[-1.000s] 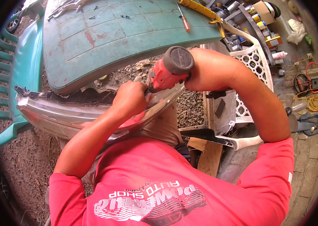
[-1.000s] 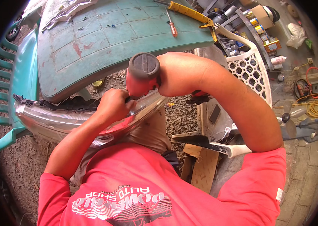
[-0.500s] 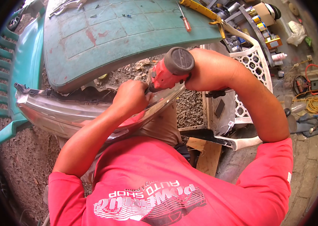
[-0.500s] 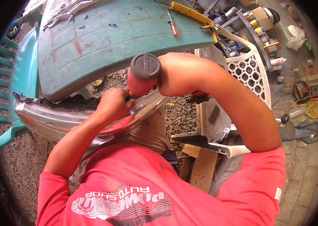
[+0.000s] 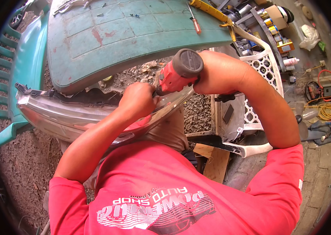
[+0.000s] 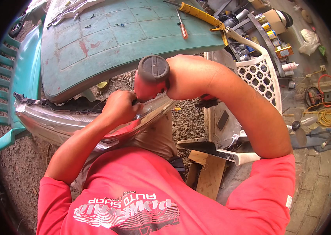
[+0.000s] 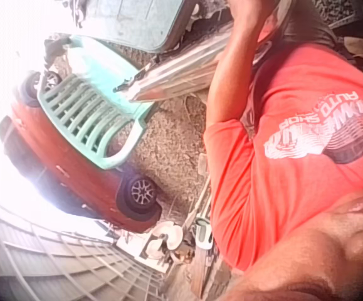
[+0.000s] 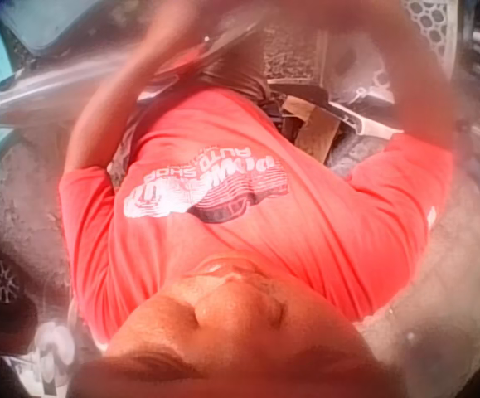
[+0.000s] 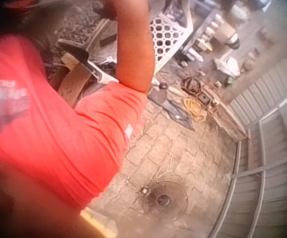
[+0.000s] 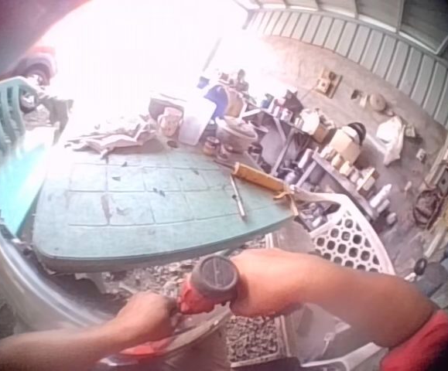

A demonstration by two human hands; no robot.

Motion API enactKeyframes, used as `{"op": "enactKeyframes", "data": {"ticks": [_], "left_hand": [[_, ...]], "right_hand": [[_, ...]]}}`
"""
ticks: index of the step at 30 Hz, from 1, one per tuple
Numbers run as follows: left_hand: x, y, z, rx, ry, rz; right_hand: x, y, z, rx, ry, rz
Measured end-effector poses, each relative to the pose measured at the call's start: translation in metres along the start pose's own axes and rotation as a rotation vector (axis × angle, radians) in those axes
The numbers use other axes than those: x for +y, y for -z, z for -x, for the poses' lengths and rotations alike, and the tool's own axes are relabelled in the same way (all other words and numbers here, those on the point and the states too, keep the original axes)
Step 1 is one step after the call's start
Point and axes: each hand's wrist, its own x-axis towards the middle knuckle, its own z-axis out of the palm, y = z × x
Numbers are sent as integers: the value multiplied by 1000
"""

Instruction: The person picks up a car headlight assembly, fits the clear lens onto the housing by hand, works along the seam with a screwdriver, and fastens screws into the headlight assembly using a power drill.

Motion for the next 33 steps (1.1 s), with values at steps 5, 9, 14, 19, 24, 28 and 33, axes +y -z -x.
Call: {"op": "enactKeyframes", "data": {"ticks": [5,9,14,19,24,28,33], "left_hand": [[5,4,2,-21,27,17],[-1,-3,1,23,-6,31],[0,-2,0,22,0,32],[2,0,0,8,10,18],[-1,-4,0,33,-7,22],[-2,-3,0,35,18,37],[-4,1,4,28,21,22]], "right_hand": [[-8,6,0,-10,-13,71],[-9,9,-2,-24,-12,102],[-8,10,-4,-16,7,119],[-10,13,-8,-26,16,171],[-5,12,-12,-33,10,234],[0,19,-10,-62,47,59],[16,63,26,34,-36,-232]]}}
